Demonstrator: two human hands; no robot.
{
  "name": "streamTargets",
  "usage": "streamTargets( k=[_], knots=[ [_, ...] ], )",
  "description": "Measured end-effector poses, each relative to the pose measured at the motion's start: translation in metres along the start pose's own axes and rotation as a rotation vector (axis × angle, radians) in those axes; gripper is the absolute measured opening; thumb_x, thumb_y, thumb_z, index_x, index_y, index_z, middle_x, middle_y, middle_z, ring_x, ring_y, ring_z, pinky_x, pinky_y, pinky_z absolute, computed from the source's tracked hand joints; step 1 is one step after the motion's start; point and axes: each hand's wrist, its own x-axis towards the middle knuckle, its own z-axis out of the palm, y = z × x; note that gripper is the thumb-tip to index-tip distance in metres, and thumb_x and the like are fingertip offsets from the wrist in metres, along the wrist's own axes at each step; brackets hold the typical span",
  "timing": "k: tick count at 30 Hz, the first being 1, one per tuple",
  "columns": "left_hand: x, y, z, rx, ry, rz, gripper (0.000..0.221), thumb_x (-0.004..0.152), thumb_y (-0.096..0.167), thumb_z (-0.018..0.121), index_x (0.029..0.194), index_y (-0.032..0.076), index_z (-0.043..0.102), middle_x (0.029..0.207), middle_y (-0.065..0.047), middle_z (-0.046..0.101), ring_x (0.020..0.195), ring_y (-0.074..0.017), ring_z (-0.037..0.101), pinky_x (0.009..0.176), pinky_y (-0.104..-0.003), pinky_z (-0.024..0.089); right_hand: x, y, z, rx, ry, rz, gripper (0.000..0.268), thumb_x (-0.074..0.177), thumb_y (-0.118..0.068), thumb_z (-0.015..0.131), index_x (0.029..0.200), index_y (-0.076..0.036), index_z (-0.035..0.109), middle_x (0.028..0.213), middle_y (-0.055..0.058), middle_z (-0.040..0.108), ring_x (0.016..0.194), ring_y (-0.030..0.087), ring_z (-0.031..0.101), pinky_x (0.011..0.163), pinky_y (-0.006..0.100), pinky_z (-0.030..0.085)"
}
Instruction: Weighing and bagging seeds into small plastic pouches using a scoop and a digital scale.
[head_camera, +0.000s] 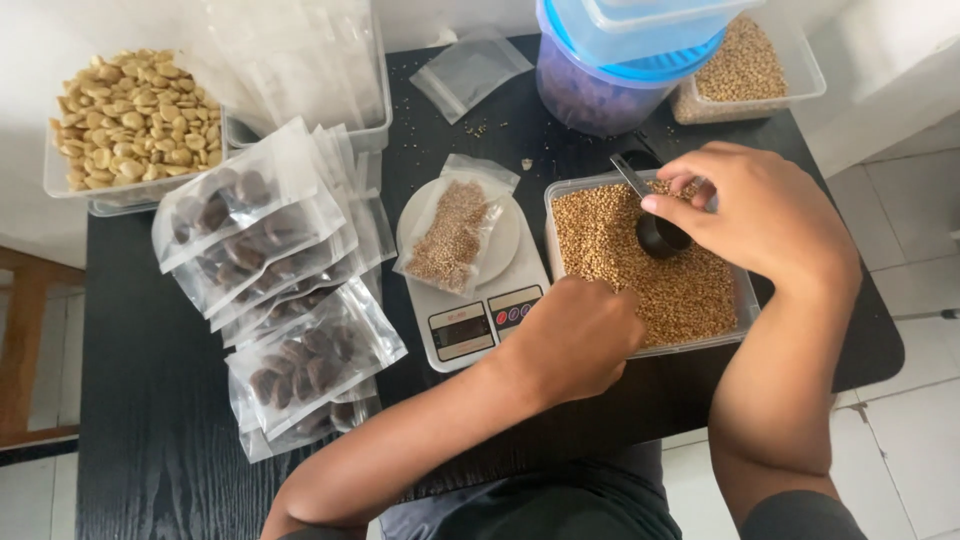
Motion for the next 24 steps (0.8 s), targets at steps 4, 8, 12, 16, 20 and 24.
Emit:
streamTargets(
  k=[4,8,12,16,20,24],
  knots=[
    [0.001,0.002,0.010,0.034,0.051,-0.025,0.011,0.084,0.024,0.074,0.076,0.018,0.077,0.076,-0.002,0.070,0.067,-0.0226,0.070,0.050,-0.035,0.049,-0.010,-0.022,-0.003,-0.059,0.049,-0.061,0.037,0.095,-0.044,0.065,0.124,-0.021,0.070,0.113,-0.002,0.075,0.096,0.023,0.072,0.073,0.044,0.055],
    [-0.001,-0.013,-0.015,-0.054,0.007,-0.048,0.012,0.082,0.025,0.078,0.076,0.015,0.076,0.072,-0.003,0.071,0.067,-0.0262,0.072,0.049,-0.038,0.053,-0.009,-0.036,-0.003,-0.091,-0.023,-0.179,0.039,0.095,-0.043,0.063,0.127,-0.021,0.067,0.117,-0.004,0.072,0.092,0.022,0.073,0.069,0.044,0.057],
    [-0.015,-0.055,-0.040,-0.175,0.020,-0.186,0.050,0.086,0.057,0.075,0.102,0.010,0.070,0.091,-0.009,0.073,0.075,-0.0302,0.073,0.056,-0.047,0.059,-0.011,-0.041,-0.010,-0.016,-0.042,-0.416,0.041,0.093,-0.033,0.065,0.131,-0.017,0.066,0.118,0.002,0.073,0.093,0.024,0.073,0.081,0.044,0.055],
    [-0.034,-0.092,-0.054,0.011,0.347,-0.385,0.042,0.088,0.050,0.083,0.078,0.012,0.066,0.074,-0.001,0.065,0.060,-0.0201,0.064,0.042,-0.036,0.049,-0.017,-0.043,-0.012,-0.022,0.090,-0.448,0.038,0.095,-0.033,0.065,0.130,-0.018,0.069,0.118,-0.002,0.071,0.082,0.024,0.069,0.076,0.043,0.051],
    [-0.042,-0.107,-0.037,0.182,0.272,-0.564,0.049,0.088,0.062,0.079,0.087,0.016,0.064,0.077,-0.001,0.065,0.063,-0.0214,0.066,0.045,-0.035,0.047,-0.015,-0.047,-0.008,-0.072,0.036,-0.336,0.047,0.095,-0.040,0.062,0.135,-0.017,0.065,0.121,0.000,0.070,0.096,0.028,0.070,0.082,0.047,0.053],
    [-0.038,-0.120,-0.012,0.116,0.070,-0.702,0.043,0.086,0.057,0.076,0.102,0.018,0.069,0.093,-0.007,0.069,0.081,-0.0309,0.068,0.056,-0.043,0.053,-0.010,-0.052,-0.004,-0.065,0.032,-0.351,0.044,0.095,-0.037,0.063,0.134,-0.017,0.066,0.113,0.000,0.071,0.095,0.024,0.071,0.081,0.045,0.053]
  ],
)
